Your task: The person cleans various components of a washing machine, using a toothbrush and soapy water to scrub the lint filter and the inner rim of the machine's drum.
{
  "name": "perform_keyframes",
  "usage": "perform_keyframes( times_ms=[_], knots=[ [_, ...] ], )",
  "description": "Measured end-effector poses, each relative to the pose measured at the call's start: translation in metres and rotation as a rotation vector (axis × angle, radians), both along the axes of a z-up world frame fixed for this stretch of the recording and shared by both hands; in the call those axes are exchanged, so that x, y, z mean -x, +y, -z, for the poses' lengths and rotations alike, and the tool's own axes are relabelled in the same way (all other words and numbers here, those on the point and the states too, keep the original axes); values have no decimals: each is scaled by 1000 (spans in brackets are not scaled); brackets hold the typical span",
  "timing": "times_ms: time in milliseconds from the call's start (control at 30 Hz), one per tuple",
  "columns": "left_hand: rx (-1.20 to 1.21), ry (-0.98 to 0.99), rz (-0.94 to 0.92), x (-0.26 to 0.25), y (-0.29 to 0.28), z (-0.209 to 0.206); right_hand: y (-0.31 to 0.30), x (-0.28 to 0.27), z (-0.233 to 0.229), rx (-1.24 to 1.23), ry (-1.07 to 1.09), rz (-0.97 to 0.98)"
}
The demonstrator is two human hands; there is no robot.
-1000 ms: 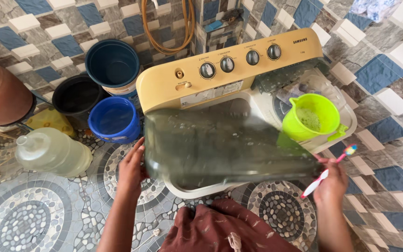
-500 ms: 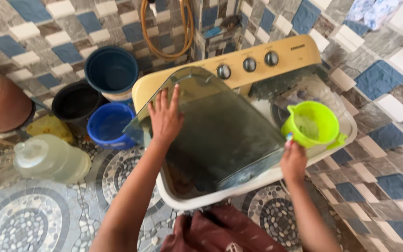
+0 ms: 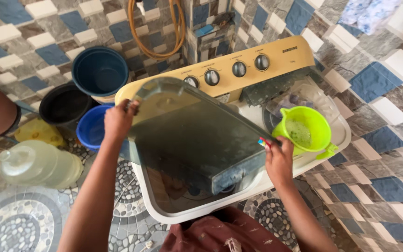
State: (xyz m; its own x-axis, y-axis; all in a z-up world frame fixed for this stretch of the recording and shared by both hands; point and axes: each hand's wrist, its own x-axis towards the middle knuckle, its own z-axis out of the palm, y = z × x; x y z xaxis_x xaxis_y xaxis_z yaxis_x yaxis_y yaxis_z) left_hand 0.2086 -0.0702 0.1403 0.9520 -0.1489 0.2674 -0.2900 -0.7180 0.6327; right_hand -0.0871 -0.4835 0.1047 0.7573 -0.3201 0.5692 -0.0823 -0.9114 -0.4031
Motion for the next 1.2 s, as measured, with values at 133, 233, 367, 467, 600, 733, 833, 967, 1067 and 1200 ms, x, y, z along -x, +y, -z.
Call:
perform_keyframes(
  times_ms=[133, 233, 367, 467, 600, 733, 833, 967, 1067, 1200],
  knots=[
    [-94, -189, -131, 0, 52, -18, 15, -31, -47, 4, -43, -73],
    [-6, -52, -184, 16, 89, -53, 19, -73, -89, 73, -164, -201],
    [388, 362, -138, 49, 110, -73, 29, -116, -132, 49, -95, -247],
    [487, 573, -226, 76, 114, -62, 40, -119, -139, -249, 173, -261],
    [545, 687, -251, 104, 128, -23, 31, -101, -105, -28, 243, -192],
    [498, 705, -292, 122, 146, 35, -28, -74, -83, -358, 380, -98],
    [-119, 433, -277, 139, 159, 74, -79, -49, -83, -388, 393, -19],
    [402, 816, -367, 173, 176, 82, -138, -19, -88, -126, 274, 240],
    [364, 866, -395, 174, 165, 92, -166, -14, -72, -6, 254, 369],
    [-3, 696, -352, 167, 145, 129, -189, -24, -42, -28, 337, 354]
  ],
)
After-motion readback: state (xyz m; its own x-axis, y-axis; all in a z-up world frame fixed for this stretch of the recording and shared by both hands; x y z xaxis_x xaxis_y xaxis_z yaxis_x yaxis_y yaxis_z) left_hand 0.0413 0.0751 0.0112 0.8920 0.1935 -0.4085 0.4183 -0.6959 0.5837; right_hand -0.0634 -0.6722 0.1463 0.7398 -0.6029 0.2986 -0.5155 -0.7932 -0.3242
